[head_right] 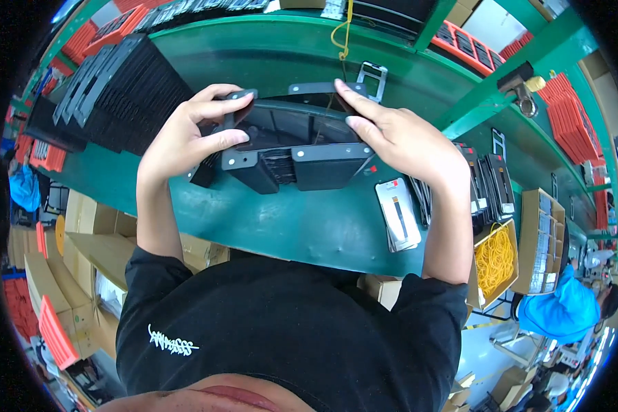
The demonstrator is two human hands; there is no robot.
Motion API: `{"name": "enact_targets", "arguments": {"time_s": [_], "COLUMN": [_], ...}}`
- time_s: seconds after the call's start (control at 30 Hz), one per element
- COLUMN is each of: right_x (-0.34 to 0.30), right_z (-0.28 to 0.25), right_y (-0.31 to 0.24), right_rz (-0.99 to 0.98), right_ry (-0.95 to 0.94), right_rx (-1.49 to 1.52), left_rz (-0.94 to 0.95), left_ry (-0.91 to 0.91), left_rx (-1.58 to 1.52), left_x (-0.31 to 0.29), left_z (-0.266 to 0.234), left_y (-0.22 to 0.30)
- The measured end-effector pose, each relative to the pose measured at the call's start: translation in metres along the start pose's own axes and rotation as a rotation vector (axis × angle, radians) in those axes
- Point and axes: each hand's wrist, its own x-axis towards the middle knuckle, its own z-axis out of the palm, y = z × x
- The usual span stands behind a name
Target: Assembling screen modules and internal cables into plastic electronic housings on a factory production line.
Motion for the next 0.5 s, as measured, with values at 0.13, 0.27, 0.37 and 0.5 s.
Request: {"name": "enact_targets", "arguments": {"time_s": [0.13, 0.27, 0.37, 0.5], "right_x": [-0.004, -0.003, 0.001, 0.006], "right_z": [0.012, 0.007, -0.009, -0.015], "right_y": [0.011, 0.011, 0.004, 0.003], "right_rz": [-0.14, -0.091, -0.012, 0.022], "right_ry": [0.079, 0.007, -0.078, -0.125], "right_rx": [0.113, 0.227, 0.24, 0.124], "left_rz": [-0.065, -0.073, -0.09, -0.088], "left_ry": [-0.13, -0.156, -0.159, -0.229], "left_rx": [-0.149, -0.282, -0.29, -0.214], "left_x": [-0.001, -0.002, -0.002, 0.002], "left_z": [-0.006, 0.002, 0.005, -0.006], "left_y": [-0.006, -0.016, -0.018, -0.012]}}
